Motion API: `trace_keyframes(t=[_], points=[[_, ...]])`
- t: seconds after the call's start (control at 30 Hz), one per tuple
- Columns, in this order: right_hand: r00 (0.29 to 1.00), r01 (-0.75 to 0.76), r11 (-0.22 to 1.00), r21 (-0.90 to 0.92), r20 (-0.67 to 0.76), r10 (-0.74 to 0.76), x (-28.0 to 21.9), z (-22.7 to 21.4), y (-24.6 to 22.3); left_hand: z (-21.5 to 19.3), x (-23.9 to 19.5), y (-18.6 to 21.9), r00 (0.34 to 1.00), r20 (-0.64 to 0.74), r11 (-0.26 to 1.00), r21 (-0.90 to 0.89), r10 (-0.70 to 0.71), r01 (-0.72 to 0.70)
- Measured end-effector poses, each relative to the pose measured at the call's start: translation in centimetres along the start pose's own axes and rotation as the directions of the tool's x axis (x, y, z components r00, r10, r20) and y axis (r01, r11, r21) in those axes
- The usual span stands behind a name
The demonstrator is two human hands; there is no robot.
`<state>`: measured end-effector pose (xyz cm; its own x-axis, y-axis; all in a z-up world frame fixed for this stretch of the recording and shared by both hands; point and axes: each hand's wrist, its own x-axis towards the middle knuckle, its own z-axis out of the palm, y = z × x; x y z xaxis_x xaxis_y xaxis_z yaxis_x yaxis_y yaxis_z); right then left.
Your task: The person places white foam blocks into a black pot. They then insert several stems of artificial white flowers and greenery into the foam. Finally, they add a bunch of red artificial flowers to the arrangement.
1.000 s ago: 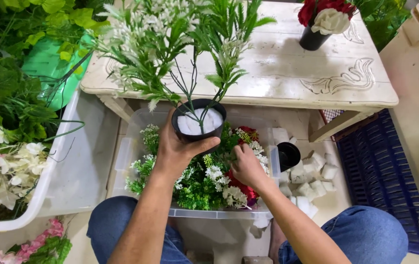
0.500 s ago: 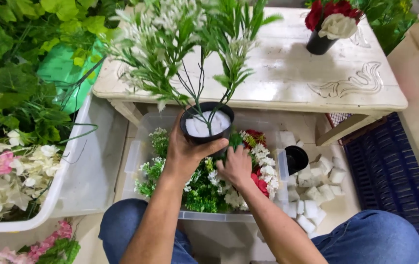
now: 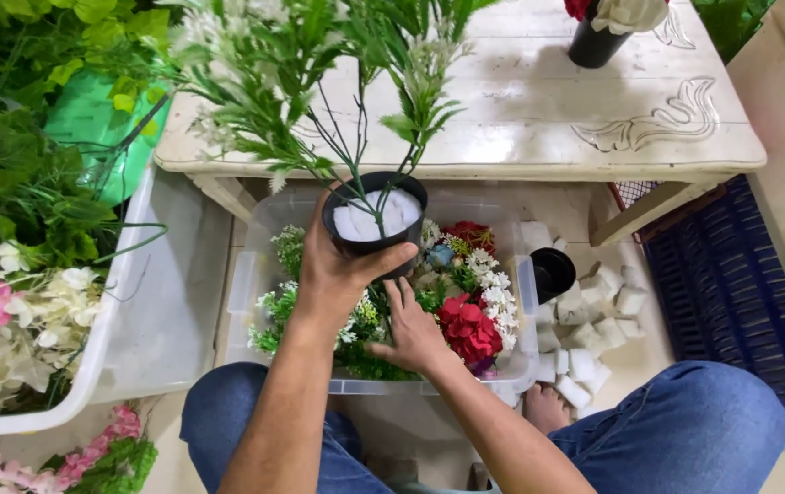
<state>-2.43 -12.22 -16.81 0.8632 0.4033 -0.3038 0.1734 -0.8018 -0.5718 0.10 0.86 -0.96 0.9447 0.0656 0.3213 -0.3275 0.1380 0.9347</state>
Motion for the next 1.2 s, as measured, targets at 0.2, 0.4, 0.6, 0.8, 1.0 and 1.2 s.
trace_keyframes(t=[0.2,0.4,0.6,0.8,1.0,1.2], points=[[0.995,0.073,0.997,0.028,0.062,-0.074,-1.0,1.7,4.1,0.4,0.0,0.0,1.0,-0.028,1.0,-0.002,-0.009,0.009],[0.962,0.035,0.958,0.286,0.249,-0.11,-5.1,-7.5,-0.2,0.3,0.2,0.2,1.0,-0.028,1.0,-0.013,-0.014,0.014],[0.947,-0.031,0.692,0.721,0.243,-0.212,-5.4,-11.2,0.4,-0.1,0.0,0.0,1.0,-0.029,1.0,0.028,0.0,0.001],[0.872,-0.107,0.819,0.564,0.449,-0.195,-6.9,-10.3,-3.7,0.1,-0.2,0.0,0.999,0.031,0.999,0.03,0.021,-0.022],[0.9,0.006,0.585,0.811,0.25,-0.356,-6.9,-11.5,-2.5,0.0,0.3,0.9,1.0,0.022,1.0,-0.004,-0.004,0.004],[0.997,-0.046,0.931,0.363,-0.034,0.063,2.0,-7.3,5.9,0.7,0.4,0.8,0.999,0.026,0.997,-0.071,0.038,-0.036]])
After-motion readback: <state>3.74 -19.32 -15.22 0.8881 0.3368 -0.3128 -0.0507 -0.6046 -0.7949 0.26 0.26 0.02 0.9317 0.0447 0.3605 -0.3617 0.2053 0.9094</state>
